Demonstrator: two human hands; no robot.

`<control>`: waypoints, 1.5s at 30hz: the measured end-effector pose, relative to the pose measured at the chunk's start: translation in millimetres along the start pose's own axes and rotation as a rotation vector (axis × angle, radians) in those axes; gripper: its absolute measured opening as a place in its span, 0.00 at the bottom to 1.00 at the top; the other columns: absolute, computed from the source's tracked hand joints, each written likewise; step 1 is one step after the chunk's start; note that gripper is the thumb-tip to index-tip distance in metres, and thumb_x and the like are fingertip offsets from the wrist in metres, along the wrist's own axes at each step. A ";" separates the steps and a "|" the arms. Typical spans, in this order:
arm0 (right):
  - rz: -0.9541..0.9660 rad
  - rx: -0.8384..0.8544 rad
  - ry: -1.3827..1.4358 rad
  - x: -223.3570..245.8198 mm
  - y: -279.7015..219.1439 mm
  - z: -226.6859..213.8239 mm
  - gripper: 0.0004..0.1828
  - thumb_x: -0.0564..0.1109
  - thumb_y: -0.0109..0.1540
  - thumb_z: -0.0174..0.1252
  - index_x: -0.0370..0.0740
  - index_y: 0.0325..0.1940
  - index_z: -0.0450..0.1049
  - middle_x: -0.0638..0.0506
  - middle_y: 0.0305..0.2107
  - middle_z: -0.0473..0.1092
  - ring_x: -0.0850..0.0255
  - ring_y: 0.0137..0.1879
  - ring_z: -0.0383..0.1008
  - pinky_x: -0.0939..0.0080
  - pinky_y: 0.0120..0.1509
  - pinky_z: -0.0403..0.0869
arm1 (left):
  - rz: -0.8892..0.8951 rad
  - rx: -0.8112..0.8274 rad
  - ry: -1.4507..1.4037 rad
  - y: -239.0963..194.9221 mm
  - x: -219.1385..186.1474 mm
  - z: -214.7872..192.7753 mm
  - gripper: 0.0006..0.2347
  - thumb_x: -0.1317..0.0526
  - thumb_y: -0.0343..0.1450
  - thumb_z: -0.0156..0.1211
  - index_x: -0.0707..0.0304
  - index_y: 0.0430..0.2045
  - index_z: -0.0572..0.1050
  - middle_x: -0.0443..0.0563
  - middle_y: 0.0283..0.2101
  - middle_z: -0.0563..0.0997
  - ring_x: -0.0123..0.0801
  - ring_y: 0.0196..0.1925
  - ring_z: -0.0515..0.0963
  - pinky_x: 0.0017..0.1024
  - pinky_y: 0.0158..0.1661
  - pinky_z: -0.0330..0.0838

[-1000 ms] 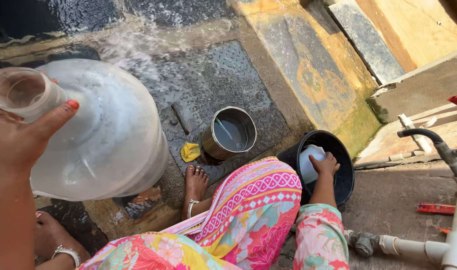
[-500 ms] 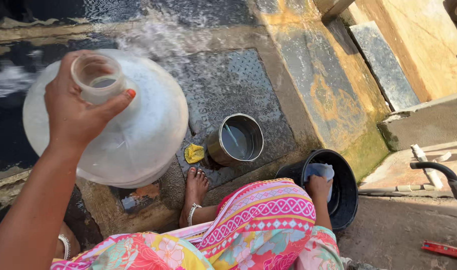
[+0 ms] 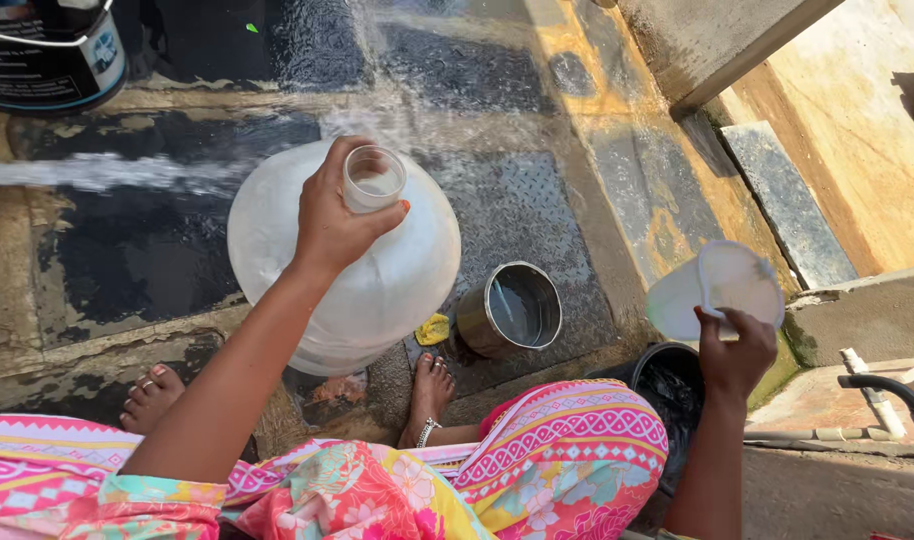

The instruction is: The person scrubs the exterior of a large plastic water bottle with a sponge under running water, pours liquid from a small container into it, and then shakes and rinses the bottle.

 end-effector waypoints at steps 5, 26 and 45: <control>-0.264 -0.048 0.244 137.3 84.3 -36.9 0.08 0.43 0.61 0.76 0.41 0.38 0.82 0.50 0.33 0.77 0.53 0.43 0.74 0.54 0.53 0.71 | -0.010 0.021 -0.108 17.8 8.3 -10.5 0.27 0.62 0.58 0.77 0.58 0.52 0.71 0.46 0.46 0.82 0.30 0.52 0.82 0.30 0.53 0.75; -1.192 -0.057 0.044 410.9 169.9 -9.3 0.10 0.43 0.60 0.66 0.46 0.27 0.73 0.57 0.23 0.64 0.60 0.43 0.70 0.33 0.83 0.56 | -0.154 0.197 -0.073 43.8 28.2 -25.9 0.30 0.59 0.56 0.76 0.55 0.54 0.73 0.46 0.46 0.82 0.29 0.50 0.81 0.30 0.49 0.76; -1.280 -0.139 -0.109 416.5 177.3 7.0 0.05 0.44 0.63 0.64 0.50 0.32 0.77 0.61 0.25 0.67 0.64 0.48 0.70 0.34 0.83 0.57 | -0.197 0.184 -0.065 47.3 25.1 -26.8 0.35 0.56 0.54 0.75 0.52 0.59 0.70 0.46 0.52 0.82 0.33 0.56 0.81 0.32 0.55 0.72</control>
Point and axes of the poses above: each hand's wrist, its own y-axis towards the middle knuckle, its own z-axis out of the palm, x = y × z, the point moved 1 cm from there along y, towards the middle knuckle
